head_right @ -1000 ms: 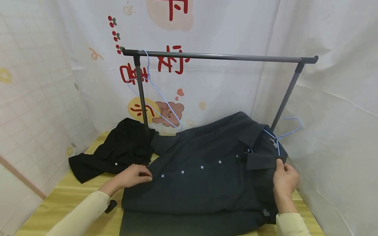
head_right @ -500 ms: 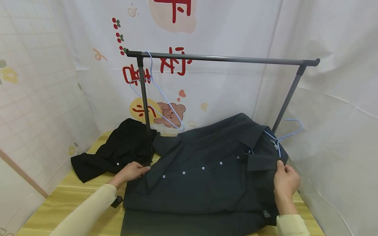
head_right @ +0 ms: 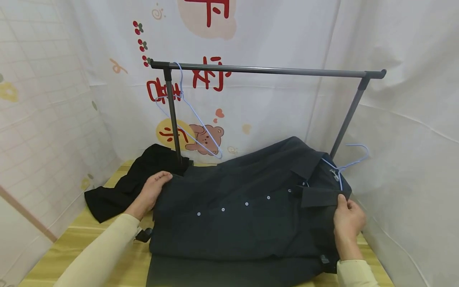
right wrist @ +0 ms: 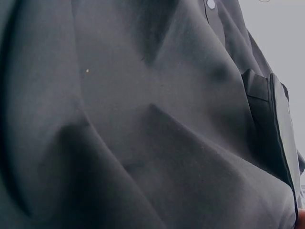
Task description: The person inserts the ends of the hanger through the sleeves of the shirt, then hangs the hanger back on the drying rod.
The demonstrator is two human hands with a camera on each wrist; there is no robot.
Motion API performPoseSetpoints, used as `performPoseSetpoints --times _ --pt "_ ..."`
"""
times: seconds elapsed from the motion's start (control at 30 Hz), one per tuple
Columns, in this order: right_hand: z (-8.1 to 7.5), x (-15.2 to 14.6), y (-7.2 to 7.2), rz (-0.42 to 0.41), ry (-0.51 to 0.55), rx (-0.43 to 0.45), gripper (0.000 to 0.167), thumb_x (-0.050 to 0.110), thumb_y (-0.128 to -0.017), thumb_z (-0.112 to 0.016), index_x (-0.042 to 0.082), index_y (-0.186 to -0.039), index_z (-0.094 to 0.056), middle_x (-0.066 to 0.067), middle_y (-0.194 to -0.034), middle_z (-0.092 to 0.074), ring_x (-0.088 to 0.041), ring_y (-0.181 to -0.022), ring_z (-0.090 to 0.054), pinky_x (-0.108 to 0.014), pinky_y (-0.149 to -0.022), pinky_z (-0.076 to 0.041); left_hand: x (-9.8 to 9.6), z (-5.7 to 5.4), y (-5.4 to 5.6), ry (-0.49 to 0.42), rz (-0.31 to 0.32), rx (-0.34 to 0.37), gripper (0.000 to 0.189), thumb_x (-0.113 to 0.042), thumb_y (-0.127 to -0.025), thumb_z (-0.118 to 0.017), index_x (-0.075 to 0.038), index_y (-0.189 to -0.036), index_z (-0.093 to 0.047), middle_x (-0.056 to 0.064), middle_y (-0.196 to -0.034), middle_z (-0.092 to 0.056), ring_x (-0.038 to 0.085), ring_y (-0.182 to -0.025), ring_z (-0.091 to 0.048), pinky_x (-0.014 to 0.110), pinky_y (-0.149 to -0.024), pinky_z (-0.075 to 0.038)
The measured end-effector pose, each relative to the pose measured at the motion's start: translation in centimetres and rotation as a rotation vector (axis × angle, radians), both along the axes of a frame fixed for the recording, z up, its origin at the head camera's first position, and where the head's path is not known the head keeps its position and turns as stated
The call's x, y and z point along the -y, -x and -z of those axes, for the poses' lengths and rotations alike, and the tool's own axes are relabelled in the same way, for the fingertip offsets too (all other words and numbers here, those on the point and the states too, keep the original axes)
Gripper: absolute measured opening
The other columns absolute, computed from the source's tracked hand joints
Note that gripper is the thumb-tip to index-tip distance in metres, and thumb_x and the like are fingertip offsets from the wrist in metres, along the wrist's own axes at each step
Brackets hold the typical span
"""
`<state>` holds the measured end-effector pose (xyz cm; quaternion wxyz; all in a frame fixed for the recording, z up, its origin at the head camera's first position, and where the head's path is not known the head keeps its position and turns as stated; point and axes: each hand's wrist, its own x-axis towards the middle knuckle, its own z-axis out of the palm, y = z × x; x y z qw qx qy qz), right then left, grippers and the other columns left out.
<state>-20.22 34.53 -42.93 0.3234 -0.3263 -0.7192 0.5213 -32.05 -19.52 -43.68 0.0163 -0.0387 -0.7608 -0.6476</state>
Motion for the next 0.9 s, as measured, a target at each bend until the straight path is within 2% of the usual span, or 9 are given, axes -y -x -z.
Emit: performPoseSetpoints --times 0.07,0.13,0.2,0.3,0.37,0.57,0.73,0.8,0.9 --pt "-0.1 0.0 0.0 0.009 0.004 0.0 0.046 0.037 -0.098 -0.06 0.022 -0.054 -0.062 0.018 -0.053 -0.042 -0.015 -0.072 -0.041 -0.024 -0.061 -0.034 1.1 -1.3 0.6 -0.101 -0.087 0.007 0.03 -0.028 -0.104 -0.055 -0.001 -0.112 -0.063 0.006 -0.112 -0.057 0.022 -0.102 -0.051 0.036 -0.092 -0.04" --pt "-0.1 0.0 -0.1 0.015 0.008 0.001 0.048 0.037 -0.098 -0.06 0.02 -0.053 -0.06 0.016 -0.053 -0.042 -0.015 -0.071 -0.04 -0.024 -0.06 -0.033 2.2 -2.1 1.1 -0.148 -0.175 0.018 0.033 -0.032 -0.104 -0.053 -0.003 -0.117 -0.06 0.005 -0.118 -0.054 0.021 -0.108 -0.049 0.036 -0.098 -0.038" --pt "-0.1 0.1 -0.1 0.025 0.013 -0.003 0.05 0.036 -0.098 -0.06 0.018 -0.051 -0.057 0.015 -0.052 -0.04 -0.016 -0.071 -0.039 -0.024 -0.059 -0.033 3.2 -2.6 1.6 -0.122 -0.241 0.022 0.037 -0.034 -0.105 -0.051 -0.003 -0.124 -0.058 0.008 -0.127 -0.051 0.024 -0.118 -0.047 0.039 -0.104 -0.035" --pt "-0.1 0.1 0.0 0.036 0.014 -0.009 0.052 0.037 -0.097 -0.06 0.019 -0.048 -0.054 0.013 -0.051 -0.039 -0.015 -0.069 -0.039 -0.023 -0.057 -0.032 4.3 -2.1 2.1 -0.009 -0.279 0.042 0.04 -0.03 -0.105 -0.051 -0.001 -0.133 -0.054 0.015 -0.138 -0.048 0.031 -0.128 -0.044 0.045 -0.11 -0.033" --pt "0.0 0.2 0.1 0.038 0.011 -0.016 0.053 0.036 -0.097 -0.06 0.019 -0.048 -0.054 0.013 -0.05 -0.038 -0.014 -0.067 -0.038 -0.023 -0.056 -0.032 4.9 -1.3 2.3 0.093 -0.247 0.076 0.043 -0.026 -0.105 -0.051 -0.001 -0.14 -0.049 0.021 -0.142 -0.046 0.036 -0.129 -0.044 0.049 -0.109 -0.034" --pt "-0.1 0.3 0.2 0.022 -0.011 -0.016 0.05 0.036 -0.097 -0.061 0.017 -0.051 -0.058 0.014 -0.05 -0.04 -0.013 -0.065 -0.039 -0.023 -0.054 -0.033 5.6 1.7 1.7 0.275 -0.037 0.223 0.061 -0.021 -0.104 -0.051 0.005 -0.153 -0.025 0.032 -0.142 -0.042 0.044 -0.122 -0.05 0.056 -0.104 -0.037" --pt "-0.1 0.4 0.3 0.031 -0.02 -0.026 0.052 0.036 -0.097 -0.061 0.016 -0.05 -0.055 0.013 -0.051 -0.04 -0.013 -0.066 -0.039 -0.023 -0.055 -0.032 5.5 2.5 1.0 0.38 0.073 0.217 0.057 -0.017 -0.102 -0.056 0.008 -0.148 -0.033 0.031 -0.13 -0.052 0.042 -0.112 -0.056 0.055 -0.097 -0.042" --pt "-0.1 0.4 0.2 0.037 -0.021 -0.023 0.052 0.036 -0.097 -0.061 0.015 -0.05 -0.055 0.013 -0.051 -0.04 -0.013 -0.066 -0.039 -0.023 -0.055 -0.032 5.3 2.4 0.9 0.413 0.052 0.156 0.051 -0.015 -0.101 -0.057 0.007 -0.144 -0.041 0.027 -0.122 -0.058 0.039 -0.106 -0.058 0.052 -0.092 -0.045" --pt "-0.1 0.3 0.3 0.039 -0.022 -0.018 0.053 0.037 -0.097 -0.061 0.015 -0.05 -0.055 0.013 -0.051 -0.04 -0.014 -0.067 -0.039 -0.023 -0.055 -0.032 5.1 2.3 0.9 0.434 -0.077 0.026 0.041 -0.011 -0.1 -0.059 0.003 -0.137 -0.051 0.021 -0.109 -0.066 0.036 -0.1 -0.06 0.049 -0.087 -0.047"
